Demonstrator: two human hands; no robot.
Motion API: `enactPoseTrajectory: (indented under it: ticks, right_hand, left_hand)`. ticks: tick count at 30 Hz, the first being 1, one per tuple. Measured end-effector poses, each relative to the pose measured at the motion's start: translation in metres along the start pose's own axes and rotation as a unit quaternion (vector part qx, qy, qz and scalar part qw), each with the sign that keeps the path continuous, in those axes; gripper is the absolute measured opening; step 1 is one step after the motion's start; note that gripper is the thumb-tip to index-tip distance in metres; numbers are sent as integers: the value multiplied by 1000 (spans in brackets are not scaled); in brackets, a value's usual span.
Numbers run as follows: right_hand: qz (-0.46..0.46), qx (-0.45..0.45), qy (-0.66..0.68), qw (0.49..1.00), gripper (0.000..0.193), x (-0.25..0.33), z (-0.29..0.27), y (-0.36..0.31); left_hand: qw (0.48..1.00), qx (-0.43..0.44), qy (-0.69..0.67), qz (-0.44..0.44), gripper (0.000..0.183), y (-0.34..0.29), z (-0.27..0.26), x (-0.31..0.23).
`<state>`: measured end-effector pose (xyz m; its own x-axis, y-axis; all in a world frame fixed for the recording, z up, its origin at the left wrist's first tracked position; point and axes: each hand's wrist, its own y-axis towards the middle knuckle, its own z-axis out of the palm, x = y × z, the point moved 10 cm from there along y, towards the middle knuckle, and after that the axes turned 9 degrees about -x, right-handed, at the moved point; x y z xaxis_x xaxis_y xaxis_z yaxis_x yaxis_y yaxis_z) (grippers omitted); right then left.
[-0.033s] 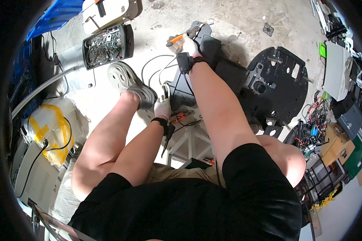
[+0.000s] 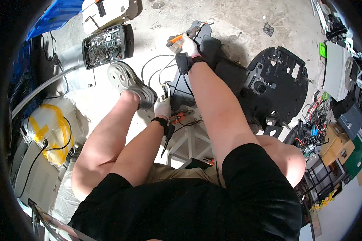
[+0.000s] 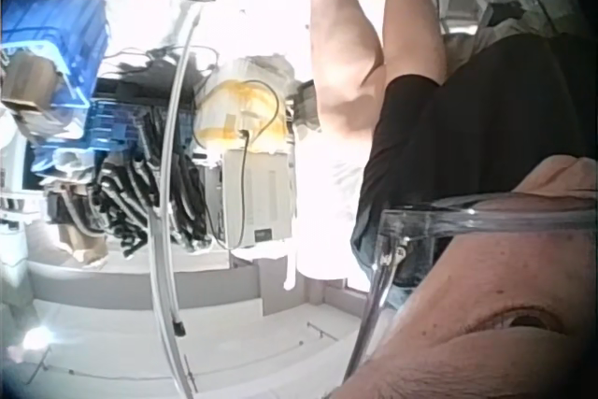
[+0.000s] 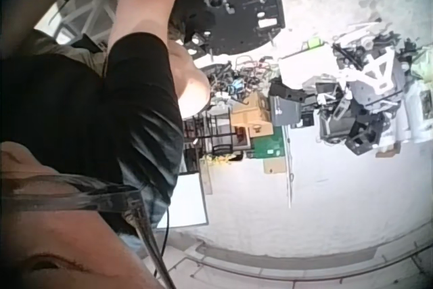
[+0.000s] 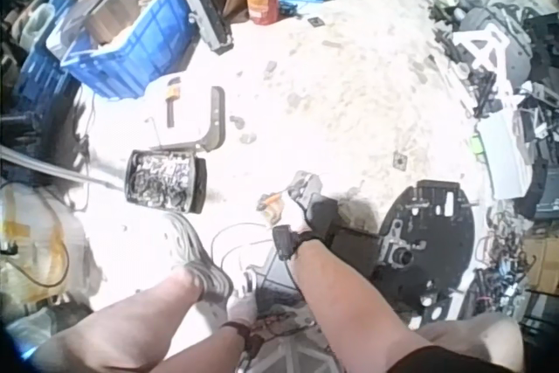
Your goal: The recorder is disassembling electronic components and wires from a robot base plate using a screwdriver.
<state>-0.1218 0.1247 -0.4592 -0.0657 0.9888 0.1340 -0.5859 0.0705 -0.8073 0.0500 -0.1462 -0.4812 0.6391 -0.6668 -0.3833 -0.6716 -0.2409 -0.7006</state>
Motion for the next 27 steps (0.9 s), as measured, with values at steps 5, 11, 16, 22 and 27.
enactPoseTrajectory:
  ticks: [5,11,16,22,27]
  right_hand:
    - [-17,45,67,997,52,9,6,6]
    - [-43,-26,-2,999,44,14,-1,-9]
    - [-9,-95,17,995,35,6,-9,-1]
    - [-79,-163,-207,961,27,23,-39,24]
    - [-373,7,-673,639,22,66,-32,16]
  left_hand:
    - [949,-7,235,208,22,-2,15,-18]
    - [963,4,191,191,20,-10,8,-26]
    - [909,38,317,269,33,-9,13,-29]
    - [932,33,287,220,28,-18,3,-50]
    - [949,58,183,251,35,-38,43,-96]
